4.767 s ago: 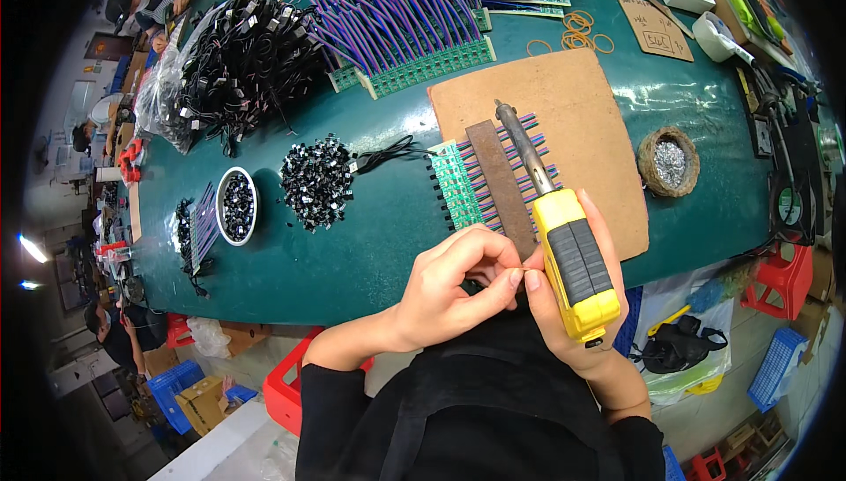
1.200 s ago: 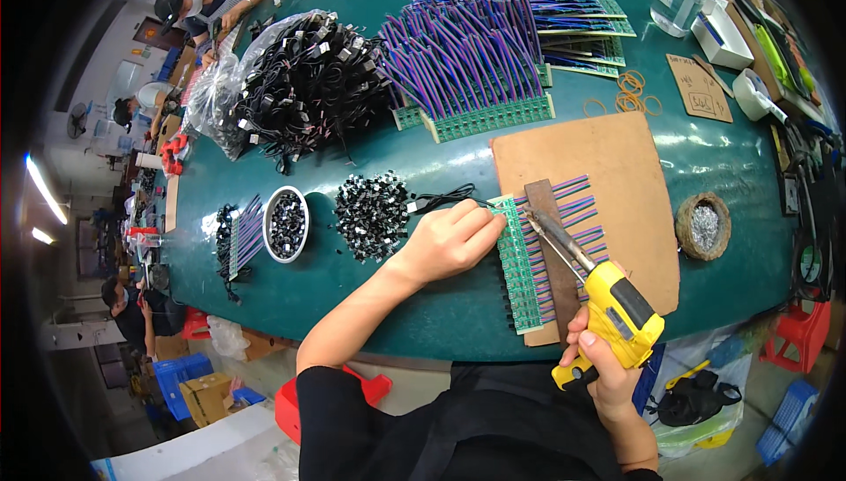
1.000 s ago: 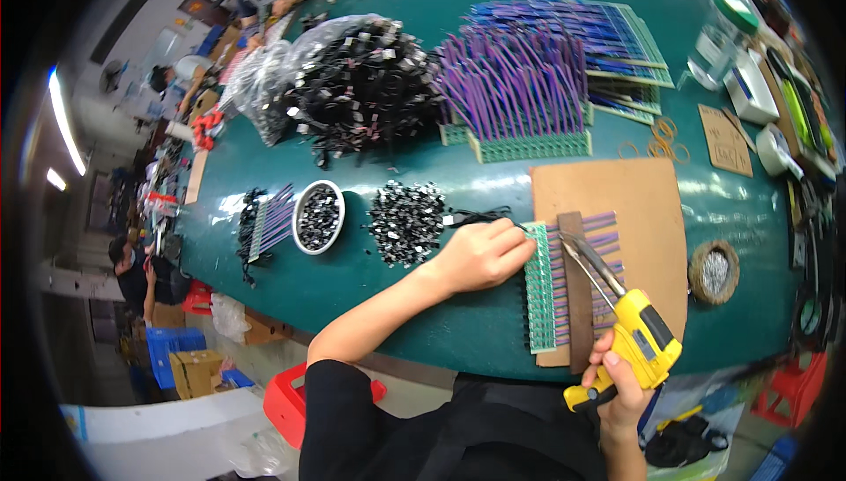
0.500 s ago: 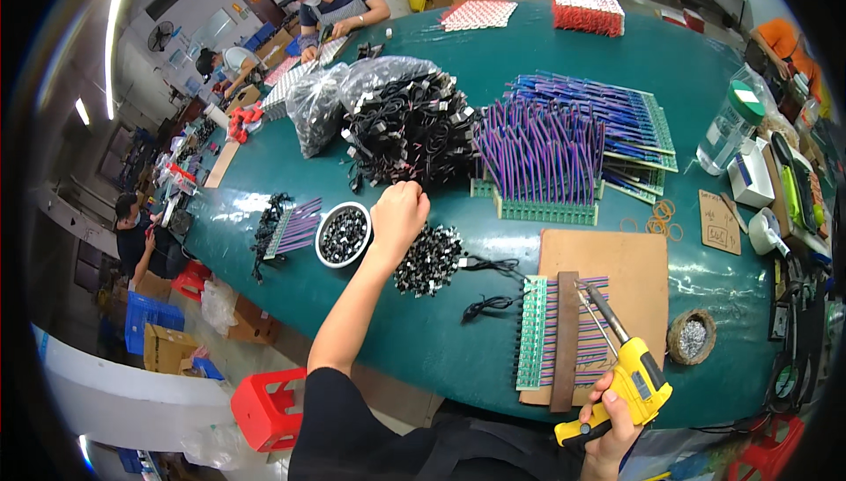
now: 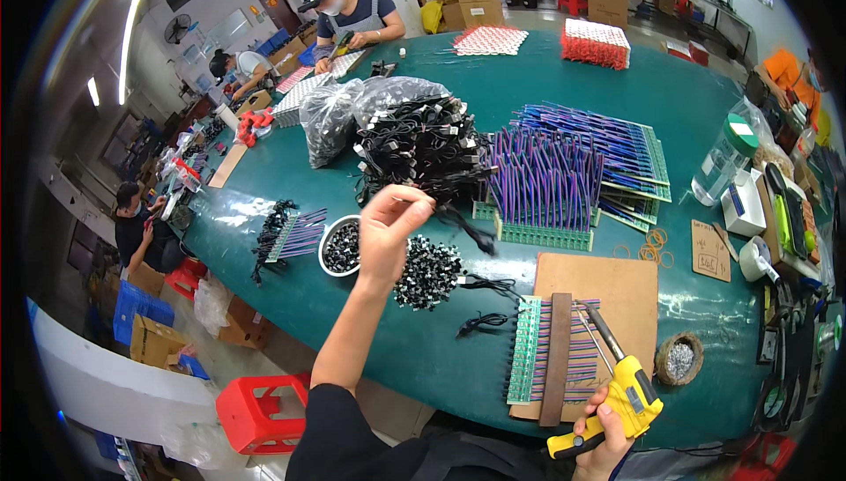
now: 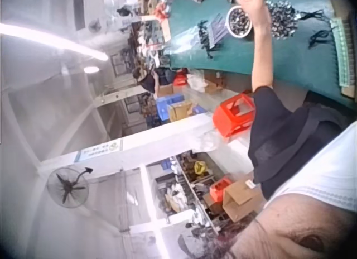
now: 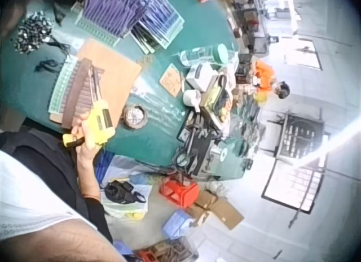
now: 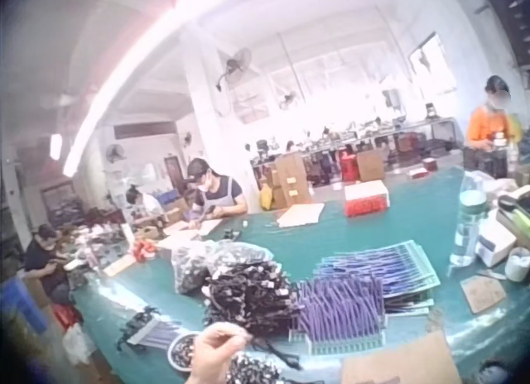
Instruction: The person solders cable wires and small electronic components onto circuit board panels using a soldering tool, positioning the parts onto the boards by hand.
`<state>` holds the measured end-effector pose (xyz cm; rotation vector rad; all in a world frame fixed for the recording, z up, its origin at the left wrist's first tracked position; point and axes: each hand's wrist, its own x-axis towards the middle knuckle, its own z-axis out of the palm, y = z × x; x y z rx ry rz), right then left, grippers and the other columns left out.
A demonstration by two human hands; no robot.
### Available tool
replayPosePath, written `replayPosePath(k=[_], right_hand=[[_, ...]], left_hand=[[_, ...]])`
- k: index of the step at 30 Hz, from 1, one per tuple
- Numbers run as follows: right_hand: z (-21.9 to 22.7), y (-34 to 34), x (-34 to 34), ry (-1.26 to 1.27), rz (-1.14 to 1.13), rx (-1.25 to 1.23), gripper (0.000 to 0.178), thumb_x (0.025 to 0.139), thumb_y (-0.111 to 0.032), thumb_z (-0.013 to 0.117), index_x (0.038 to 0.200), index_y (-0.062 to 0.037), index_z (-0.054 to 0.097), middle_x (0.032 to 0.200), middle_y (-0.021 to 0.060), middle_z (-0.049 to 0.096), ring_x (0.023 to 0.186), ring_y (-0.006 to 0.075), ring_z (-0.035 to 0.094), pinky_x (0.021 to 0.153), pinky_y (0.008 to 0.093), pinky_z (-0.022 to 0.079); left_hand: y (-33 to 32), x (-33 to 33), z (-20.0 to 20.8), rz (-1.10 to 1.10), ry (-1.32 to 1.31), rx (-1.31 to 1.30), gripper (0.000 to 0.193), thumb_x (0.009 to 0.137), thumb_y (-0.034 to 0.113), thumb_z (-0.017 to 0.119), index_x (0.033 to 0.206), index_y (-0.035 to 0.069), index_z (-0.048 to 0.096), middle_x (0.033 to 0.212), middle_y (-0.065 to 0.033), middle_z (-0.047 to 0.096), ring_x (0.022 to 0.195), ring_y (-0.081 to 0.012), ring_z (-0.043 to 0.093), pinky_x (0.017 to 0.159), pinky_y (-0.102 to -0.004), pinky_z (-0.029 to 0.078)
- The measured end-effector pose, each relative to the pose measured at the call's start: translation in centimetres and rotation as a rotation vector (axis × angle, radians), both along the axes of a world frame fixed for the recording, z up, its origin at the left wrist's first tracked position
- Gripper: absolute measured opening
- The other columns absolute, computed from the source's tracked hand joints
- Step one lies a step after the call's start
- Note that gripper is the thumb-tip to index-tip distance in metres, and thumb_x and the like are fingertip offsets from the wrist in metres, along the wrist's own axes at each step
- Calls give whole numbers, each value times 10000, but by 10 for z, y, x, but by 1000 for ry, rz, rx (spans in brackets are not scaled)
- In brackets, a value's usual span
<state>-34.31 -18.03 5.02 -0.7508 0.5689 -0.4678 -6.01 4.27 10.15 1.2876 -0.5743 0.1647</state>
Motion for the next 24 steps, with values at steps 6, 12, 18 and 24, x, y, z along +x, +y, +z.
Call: replayPosePath(k=[6, 12, 18, 24], right_hand=[[0, -4, -6, 22, 13, -42, 480, 791, -2, 565, 1242, 41, 406, 867, 107, 539, 686, 129, 558, 472, 230, 500], [35, 3, 3, 140, 259, -676, 198, 891, -30, 551, 1072, -1, 479, 847, 62, 539, 618, 119, 521, 572, 244, 457], [34, 7, 1, 198, 324, -647, 89, 909, -48, 528, 970, -8, 477, 763, 57, 528, 647, 115, 518, 582, 231, 435], [40, 9, 3, 146, 308, -675, 85, 926, -76, 508, 975, -11, 483, 776, 58, 531, 657, 116, 511, 589, 237, 428]], left_hand=[[-43, -69, -12, -540, 536, 244, 134, 886, 162, 615, 935, 38, 599, 770, -26, 604, 567, -107, 613, 485, -202, 456], [-81, -139, -24, -810, 116, 564, 121, 843, 110, 649, 874, 2, 603, 755, -30, 574, 662, -91, 591, 544, -250, 480], [-89, -148, -29, -770, -58, 556, 112, 823, 108, 636, 815, 13, 578, 725, -57, 523, 611, -169, 572, 529, -282, 463], [-86, -156, -31, -806, 119, 491, 137, 881, 144, 611, 864, 14, 570, 760, -36, 557, 620, -100, 588, 513, -239, 456]])
